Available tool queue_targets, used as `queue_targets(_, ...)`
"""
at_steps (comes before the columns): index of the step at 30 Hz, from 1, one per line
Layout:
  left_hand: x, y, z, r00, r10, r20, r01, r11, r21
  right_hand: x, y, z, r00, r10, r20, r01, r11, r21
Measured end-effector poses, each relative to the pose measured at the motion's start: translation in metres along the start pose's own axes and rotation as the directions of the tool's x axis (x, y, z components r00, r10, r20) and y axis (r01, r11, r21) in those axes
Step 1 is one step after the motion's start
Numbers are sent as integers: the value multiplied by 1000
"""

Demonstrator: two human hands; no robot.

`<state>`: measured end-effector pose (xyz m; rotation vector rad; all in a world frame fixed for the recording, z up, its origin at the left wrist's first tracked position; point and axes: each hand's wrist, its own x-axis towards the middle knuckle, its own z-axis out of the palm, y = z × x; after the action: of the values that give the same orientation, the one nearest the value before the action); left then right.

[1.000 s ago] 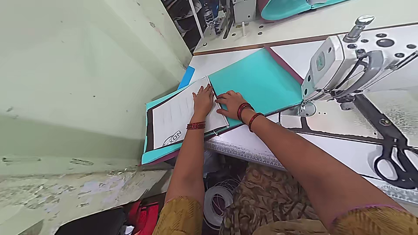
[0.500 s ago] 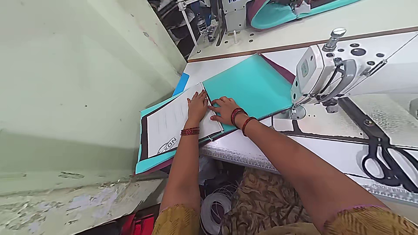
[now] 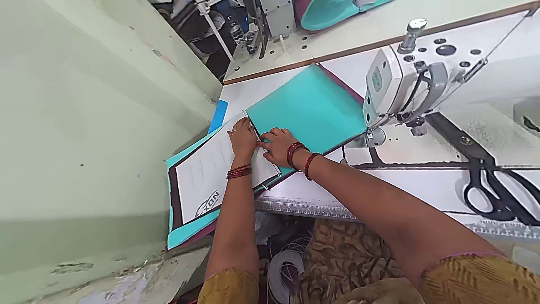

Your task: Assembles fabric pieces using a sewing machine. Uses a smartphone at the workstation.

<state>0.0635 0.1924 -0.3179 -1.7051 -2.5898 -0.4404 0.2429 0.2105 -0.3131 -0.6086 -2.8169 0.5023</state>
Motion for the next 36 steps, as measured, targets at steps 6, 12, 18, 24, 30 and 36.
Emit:
queue_targets(6,-13,-24,-9,1000,9,16,-9,1000,-30,6,-24,3,996,29,89,-34,998,61)
queue_targets(12,-42,-70,-26,999,-41,23,41,999,-13,22,-66,18,984,-36,172,18,994,106)
queue_targets(18,-50,-80,-25,1000,-21,7,21,1000,-1,28,-20,-11,987,160,8,-153,925,349)
queue_targets(24,-45,-74,-24,998,-55,11,54,998,28,-1,101,-87,590,788,-178,-785,611,104)
queue_targets(30,-47,-72,-21,999,-36,-5,36,999,31,6,108,-85,437,898,55,-896,429,117)
queue_targets(36,-47,-71,-21,999,-36,-7,36,998,43,11,39,-101,642,749,-160,-740,661,126)
